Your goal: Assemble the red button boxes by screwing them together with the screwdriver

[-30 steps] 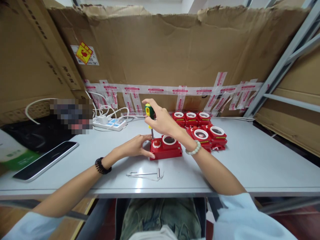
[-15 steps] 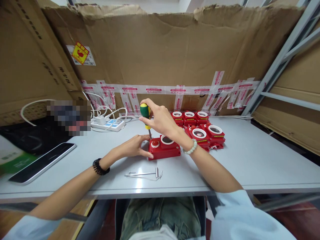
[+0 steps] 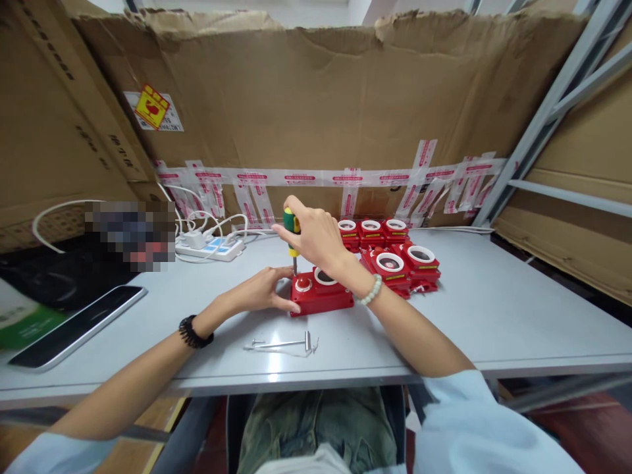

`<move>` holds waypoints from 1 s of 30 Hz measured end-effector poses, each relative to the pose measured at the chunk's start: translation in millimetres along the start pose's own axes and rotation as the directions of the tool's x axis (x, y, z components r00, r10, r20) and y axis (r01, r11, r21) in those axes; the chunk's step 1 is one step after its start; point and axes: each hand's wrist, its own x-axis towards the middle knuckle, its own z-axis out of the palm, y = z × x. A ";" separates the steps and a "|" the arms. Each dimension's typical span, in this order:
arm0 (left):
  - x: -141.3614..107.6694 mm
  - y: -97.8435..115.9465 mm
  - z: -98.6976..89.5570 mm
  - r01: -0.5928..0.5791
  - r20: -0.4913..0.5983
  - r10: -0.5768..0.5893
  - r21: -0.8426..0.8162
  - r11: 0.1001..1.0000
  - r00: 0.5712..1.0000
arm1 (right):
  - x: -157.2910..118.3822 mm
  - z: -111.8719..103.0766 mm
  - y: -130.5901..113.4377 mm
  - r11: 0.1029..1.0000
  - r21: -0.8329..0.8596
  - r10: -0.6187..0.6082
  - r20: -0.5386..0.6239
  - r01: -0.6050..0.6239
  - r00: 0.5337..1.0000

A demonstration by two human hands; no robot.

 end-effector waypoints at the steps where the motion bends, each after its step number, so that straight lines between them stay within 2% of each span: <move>1: 0.0 -0.1 0.1 0.002 -0.001 -0.002 0.004 1.000 1.000 | -0.1 0.5 0.2 0.999 -0.029 0.021 -0.014 -0.021 1.000; 3: 0.1 -0.2 0.2 0.006 0.005 -0.006 -0.010 1.000 1.000 | 0.4 0.4 2.3 0.999 0.031 0.011 0.032 -0.012 0.999; 5: 0.3 -0.2 0.2 0.012 0.012 -0.011 -0.032 0.999 1.000 | 1.1 -0.5 5.1 0.980 0.195 -0.059 0.116 0.036 0.992; 7: 0.4 -0.2 0.0 0.016 0.011 -0.016 -0.038 0.999 1.000 | 1.3 -0.7 5.8 0.950 0.302 -0.131 0.152 0.080 0.980; 9: 0.5 0.1 -0.2 0.018 0.009 -0.018 -0.026 0.999 1.000 | 0.5 0.9 3.9 0.965 0.247 -0.116 0.114 0.085 0.987; 12: 0.3 1.1 -0.9 0.024 0.016 -0.024 -0.009 1.000 1.000 | -0.7 5.0 1.5 0.999 0.028 -0.018 0.020 0.018 1.000; 14: 0.2 1.8 -1.3 0.032 0.021 -0.032 -0.004 0.999 0.999 | -0.1 5.6 4.0 0.999 -0.034 0.017 0.007 -0.017 1.000; 16: 0.2 2.1 -1.3 0.038 0.022 -0.038 -0.005 0.999 0.999 | 1.6 3.1 9.1 0.998 0.055 -0.005 0.074 0.001 0.997; 19: 0.3 1.3 -0.8 0.031 0.021 -0.031 -0.025 0.999 0.999 | 3.9 -2.8 14.4 0.954 0.292 -0.131 0.181 0.074 0.975; 21: 0.5 0.6 -0.4 0.026 0.018 -0.026 -0.031 0.999 1.000 | 3.7 -4.5 12.9 0.956 0.278 -0.142 0.158 0.094 0.977; 24: 0.4 0.5 -0.4 0.029 0.011 -0.029 -0.017 0.999 1.000 | 1.3 -2.5 6.4 0.998 0.061 -0.022 0.040 0.020 0.999; 26: 0.2 1.0 -0.7 0.027 0.012 -0.027 -0.012 1.000 1.000 | 0.2 -1.0 3.8 1.000 0.006 0.015 0.004 -0.015 1.000; 30: 0.0 1.4 -0.9 0.026 0.017 -0.026 -0.023 0.999 1.000 | 1.0 -1.7 5.1 0.969 0.233 -0.113 0.137 0.079 0.984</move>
